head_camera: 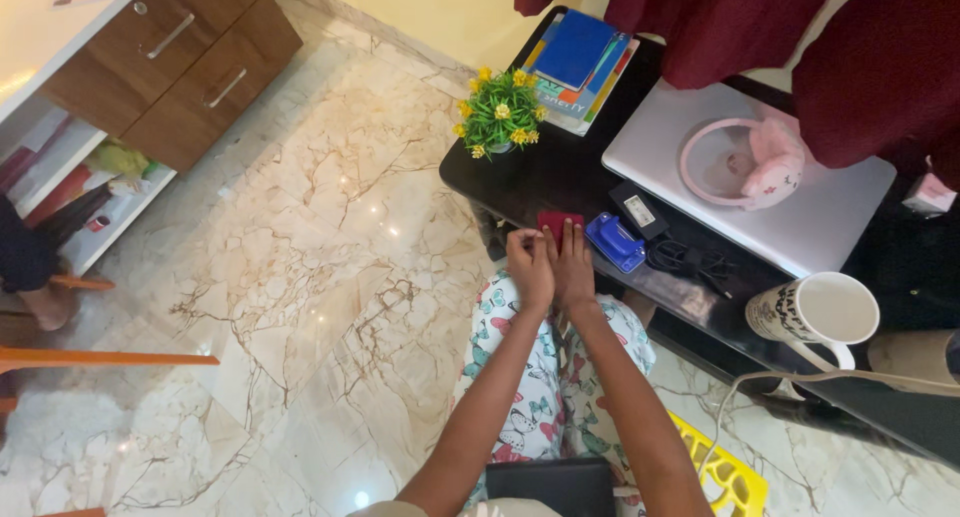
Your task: The person wipes a small black table with a red cloth, moving a potted plant and a blue stapler aside to clean underneath. They then wipe a pink plush headband and return the items to the table.
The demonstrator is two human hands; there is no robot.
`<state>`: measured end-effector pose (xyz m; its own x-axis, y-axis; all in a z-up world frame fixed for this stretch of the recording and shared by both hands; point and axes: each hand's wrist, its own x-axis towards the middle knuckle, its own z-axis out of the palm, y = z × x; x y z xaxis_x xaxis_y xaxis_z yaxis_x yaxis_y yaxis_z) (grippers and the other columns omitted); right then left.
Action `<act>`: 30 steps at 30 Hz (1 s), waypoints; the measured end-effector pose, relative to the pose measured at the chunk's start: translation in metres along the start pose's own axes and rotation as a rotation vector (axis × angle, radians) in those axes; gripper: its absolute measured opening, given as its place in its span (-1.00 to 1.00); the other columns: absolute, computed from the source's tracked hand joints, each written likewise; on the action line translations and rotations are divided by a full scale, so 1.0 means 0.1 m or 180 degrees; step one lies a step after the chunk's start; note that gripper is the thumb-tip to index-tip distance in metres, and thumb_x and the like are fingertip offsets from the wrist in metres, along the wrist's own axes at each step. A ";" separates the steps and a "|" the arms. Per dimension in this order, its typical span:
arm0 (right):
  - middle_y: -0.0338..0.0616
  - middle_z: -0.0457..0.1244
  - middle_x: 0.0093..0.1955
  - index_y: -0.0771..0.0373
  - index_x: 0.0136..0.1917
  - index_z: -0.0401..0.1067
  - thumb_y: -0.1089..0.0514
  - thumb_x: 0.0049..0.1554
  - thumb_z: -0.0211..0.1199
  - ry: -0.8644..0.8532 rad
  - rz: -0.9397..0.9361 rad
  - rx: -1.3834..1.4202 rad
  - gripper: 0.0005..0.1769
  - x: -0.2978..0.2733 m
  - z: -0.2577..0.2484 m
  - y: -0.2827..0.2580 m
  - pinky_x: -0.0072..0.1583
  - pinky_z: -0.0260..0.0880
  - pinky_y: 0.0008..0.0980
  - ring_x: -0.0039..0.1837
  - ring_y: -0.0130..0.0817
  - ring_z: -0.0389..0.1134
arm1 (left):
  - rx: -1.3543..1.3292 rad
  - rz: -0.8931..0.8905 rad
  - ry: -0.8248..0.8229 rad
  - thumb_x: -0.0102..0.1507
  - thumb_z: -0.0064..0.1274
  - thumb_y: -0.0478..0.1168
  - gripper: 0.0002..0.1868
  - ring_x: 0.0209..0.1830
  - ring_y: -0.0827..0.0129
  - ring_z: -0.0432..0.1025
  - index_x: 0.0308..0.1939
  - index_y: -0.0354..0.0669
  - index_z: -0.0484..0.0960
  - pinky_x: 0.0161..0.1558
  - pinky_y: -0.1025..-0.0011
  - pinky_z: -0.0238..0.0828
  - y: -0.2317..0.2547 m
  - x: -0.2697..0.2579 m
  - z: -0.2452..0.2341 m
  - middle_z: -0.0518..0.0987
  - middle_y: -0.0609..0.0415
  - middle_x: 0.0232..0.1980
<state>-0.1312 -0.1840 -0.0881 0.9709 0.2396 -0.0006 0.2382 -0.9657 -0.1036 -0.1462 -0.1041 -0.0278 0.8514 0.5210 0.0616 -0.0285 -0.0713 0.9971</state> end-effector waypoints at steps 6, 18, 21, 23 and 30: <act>0.19 0.21 0.44 0.28 0.20 0.47 0.15 0.02 0.23 0.0625 0.0003 0.0496 -0.54 -0.23 0.10 0.12 0.26 0.39 -0.10 0.42 0.11 0.20 | 0.0158 0.0423 -0.0304 0.30 0.06 -0.30 -0.88 -0.13 0.25 0.50 -0.13 -0.28 0.52 0.00 0.31 0.42 -0.25 -0.22 0.06 0.58 -0.05 -0.15; 0.16 0.39 0.18 0.24 0.22 0.53 -0.03 0.17 0.19 -0.1507 0.0328 0.0462 -0.56 -0.69 -0.12 0.19 0.32 0.39 -0.08 0.25 0.02 0.45 | 0.1351 0.1826 -0.1566 0.27 0.16 -0.17 -0.63 0.16 0.02 0.38 0.15 -0.16 0.55 0.21 0.11 0.34 -0.05 -0.17 0.13 0.54 -0.09 0.14; 0.14 0.35 0.26 0.15 0.31 0.45 -0.13 0.23 0.11 -0.1361 0.0309 0.0898 -0.50 -0.77 -0.03 0.16 0.39 0.30 -0.06 0.35 0.00 0.36 | 0.1452 0.1829 -0.1777 0.20 0.25 -0.02 -0.41 0.29 -0.10 0.28 0.28 -0.08 0.52 0.29 0.02 0.28 0.03 -0.21 0.29 0.40 -0.18 0.29; 0.17 0.26 0.35 0.19 0.41 0.34 -0.17 0.19 0.15 -0.1289 0.0370 0.0997 -0.38 -0.76 0.00 0.18 0.39 0.23 -0.04 0.38 0.04 0.29 | 0.1560 0.1921 -0.1962 0.11 0.33 0.06 -0.27 0.36 -0.29 0.17 0.32 -0.05 0.51 0.33 -0.06 0.21 0.04 -0.26 0.39 0.24 -0.34 0.38; 0.07 0.20 0.46 0.10 0.47 0.27 -0.21 0.14 0.17 -0.1411 0.0291 0.0795 -0.29 -0.63 0.17 0.26 0.45 0.19 -0.10 0.47 -0.06 0.23 | 0.2288 0.2066 -0.1721 -0.11 0.43 0.17 -0.05 0.44 -0.39 0.09 0.29 -0.03 0.45 0.38 -0.18 0.12 -0.05 -0.18 0.65 0.24 -0.29 0.39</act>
<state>-0.1869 -0.2225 -0.1081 0.8705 0.2272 -0.4365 0.0871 -0.9442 -0.3177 -0.1273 -0.1679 -0.0370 0.9063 -0.2216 0.3599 -0.3906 -0.7643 0.5131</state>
